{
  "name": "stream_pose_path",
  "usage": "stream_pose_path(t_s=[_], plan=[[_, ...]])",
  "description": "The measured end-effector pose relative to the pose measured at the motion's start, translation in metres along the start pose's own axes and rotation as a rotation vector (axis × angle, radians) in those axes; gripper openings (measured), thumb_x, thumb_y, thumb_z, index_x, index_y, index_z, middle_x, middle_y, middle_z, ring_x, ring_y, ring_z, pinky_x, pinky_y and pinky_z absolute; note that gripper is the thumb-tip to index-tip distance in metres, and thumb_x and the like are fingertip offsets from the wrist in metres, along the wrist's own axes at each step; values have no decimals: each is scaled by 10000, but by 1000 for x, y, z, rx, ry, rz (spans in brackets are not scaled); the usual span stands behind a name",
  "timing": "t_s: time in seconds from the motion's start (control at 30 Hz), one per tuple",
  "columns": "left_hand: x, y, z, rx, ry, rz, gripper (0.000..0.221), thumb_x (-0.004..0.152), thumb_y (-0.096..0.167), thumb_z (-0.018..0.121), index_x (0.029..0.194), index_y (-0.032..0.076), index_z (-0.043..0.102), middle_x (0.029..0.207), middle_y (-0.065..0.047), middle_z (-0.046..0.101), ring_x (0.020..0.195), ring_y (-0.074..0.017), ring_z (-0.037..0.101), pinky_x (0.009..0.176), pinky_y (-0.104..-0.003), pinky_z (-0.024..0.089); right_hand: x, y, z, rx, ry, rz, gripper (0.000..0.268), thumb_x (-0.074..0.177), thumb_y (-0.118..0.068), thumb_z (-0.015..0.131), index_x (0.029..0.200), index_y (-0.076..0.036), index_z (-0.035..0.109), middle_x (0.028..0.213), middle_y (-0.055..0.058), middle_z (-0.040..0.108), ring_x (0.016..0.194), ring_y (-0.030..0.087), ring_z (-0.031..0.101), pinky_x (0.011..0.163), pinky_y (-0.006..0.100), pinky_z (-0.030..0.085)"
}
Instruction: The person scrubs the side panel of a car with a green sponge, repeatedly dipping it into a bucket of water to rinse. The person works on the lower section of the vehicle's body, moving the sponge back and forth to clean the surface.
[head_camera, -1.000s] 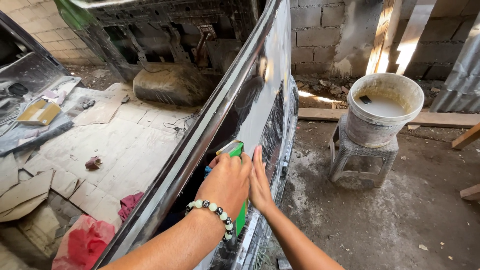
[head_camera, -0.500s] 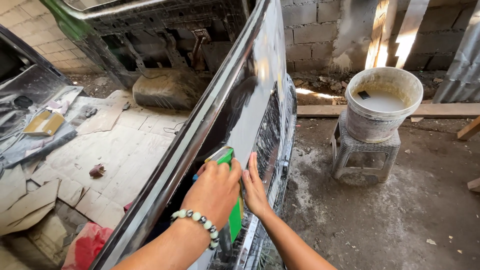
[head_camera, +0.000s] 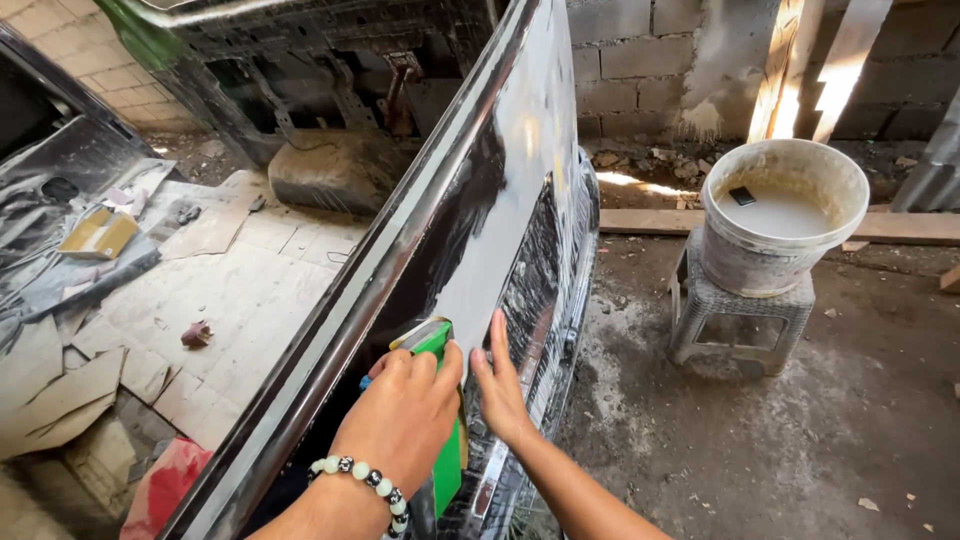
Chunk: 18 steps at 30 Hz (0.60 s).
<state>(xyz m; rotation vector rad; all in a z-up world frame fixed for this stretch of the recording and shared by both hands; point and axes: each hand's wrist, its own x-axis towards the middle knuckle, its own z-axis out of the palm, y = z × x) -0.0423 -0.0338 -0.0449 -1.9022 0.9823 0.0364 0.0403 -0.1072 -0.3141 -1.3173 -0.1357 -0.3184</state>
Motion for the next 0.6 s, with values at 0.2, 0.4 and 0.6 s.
stream_pose_path(t_s=[0.2,0.4,0.6], plan=[[2,-6,-2,-63,-34,33,385,950,243,507,1236,23,643,1528,-213,413,1057,-335,532,851,-472,438,31,10,-12,-77,-1,-8,722,1072,-320,429,1633,-22,85,1735,164,14,1604,255,14,1256,344,60],[7,-7,-3,-57,-94,59,416,987,241,485,1285,-20,615,1533,-250,397,1020,-341,538,812,-460,443,17,-3,-6,-12,16,-7,731,1064,-328,437,1628,-21,89,1741,172,36,1605,261,24,1251,345,57],[9,-7,-11,-38,-162,78,399,1007,229,467,1298,-2,612,1497,-249,376,1025,-339,535,792,-456,438,17,15,-11,-174,-11,-52,718,1061,-318,452,1630,-9,143,1735,192,27,1610,278,1,1254,362,56]])
